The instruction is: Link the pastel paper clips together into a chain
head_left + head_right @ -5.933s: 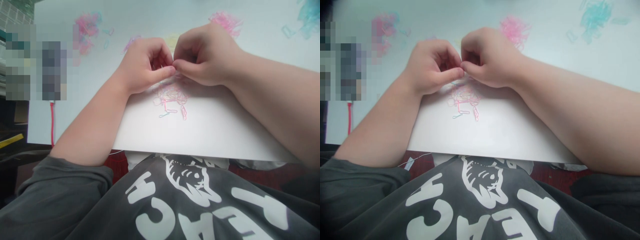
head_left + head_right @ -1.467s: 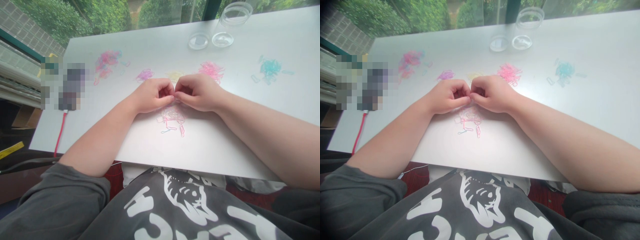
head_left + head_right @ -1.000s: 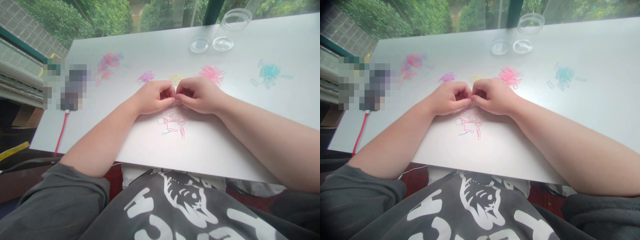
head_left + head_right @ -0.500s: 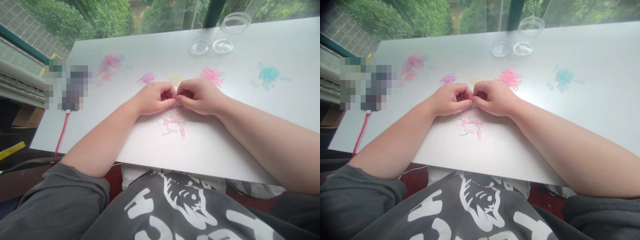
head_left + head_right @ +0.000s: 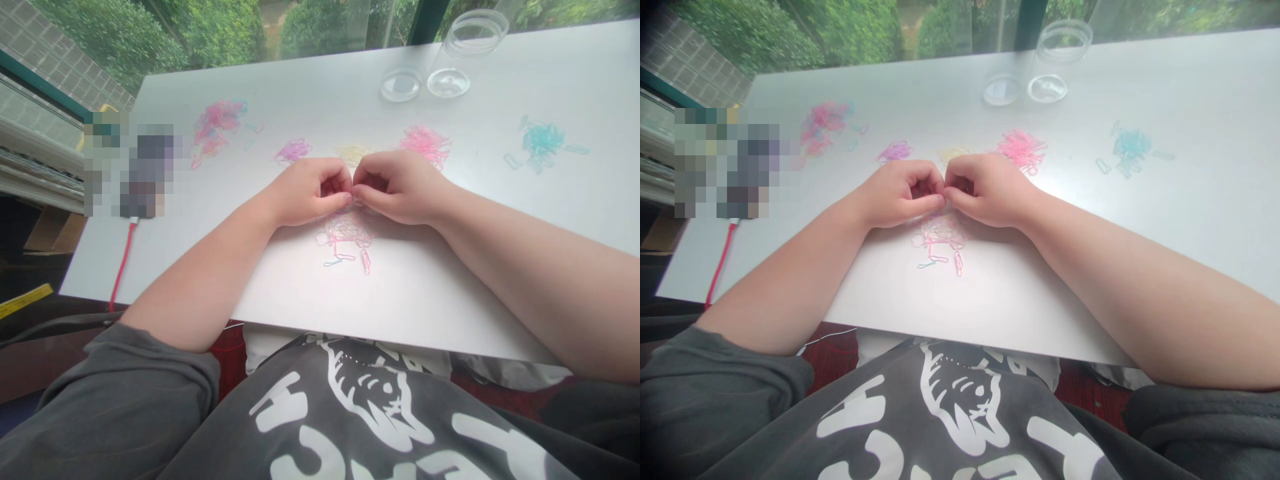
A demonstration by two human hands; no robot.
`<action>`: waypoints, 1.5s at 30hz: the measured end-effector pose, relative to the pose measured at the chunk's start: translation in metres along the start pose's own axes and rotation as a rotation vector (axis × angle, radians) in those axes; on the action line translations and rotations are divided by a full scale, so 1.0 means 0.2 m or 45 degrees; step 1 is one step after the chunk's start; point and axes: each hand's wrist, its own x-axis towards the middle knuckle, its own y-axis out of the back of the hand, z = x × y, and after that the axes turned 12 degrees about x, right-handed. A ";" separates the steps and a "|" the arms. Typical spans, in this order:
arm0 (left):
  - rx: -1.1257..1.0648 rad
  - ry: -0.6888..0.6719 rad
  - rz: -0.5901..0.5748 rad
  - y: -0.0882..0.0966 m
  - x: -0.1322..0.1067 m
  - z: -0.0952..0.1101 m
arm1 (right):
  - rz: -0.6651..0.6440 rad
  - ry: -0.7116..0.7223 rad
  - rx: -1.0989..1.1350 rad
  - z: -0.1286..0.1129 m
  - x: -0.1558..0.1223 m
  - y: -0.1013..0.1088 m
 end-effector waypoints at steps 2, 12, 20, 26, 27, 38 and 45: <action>0.009 0.001 0.003 0.00 0.00 0.00 | 0.010 0.006 0.010 0.01 0.00 0.00; 0.054 0.063 -0.005 -0.01 0.01 0.00 | 0.041 0.037 0.006 0.01 0.00 0.00; 0.041 0.064 -0.031 0.00 0.01 -0.01 | 0.005 0.038 -0.014 0.00 0.00 0.01; 0.024 0.069 -0.026 0.00 0.00 0.00 | -0.001 0.029 -0.027 0.00 0.00 0.01; 0.027 0.072 -0.027 0.00 0.00 0.00 | -0.001 0.029 -0.029 0.00 0.00 0.01; 0.009 0.061 -0.021 0.00 0.01 0.00 | 0.006 0.032 -0.018 -0.01 0.00 0.01; 0.028 0.048 -0.019 0.00 0.00 -0.01 | 0.014 0.014 -0.016 -0.02 0.00 0.01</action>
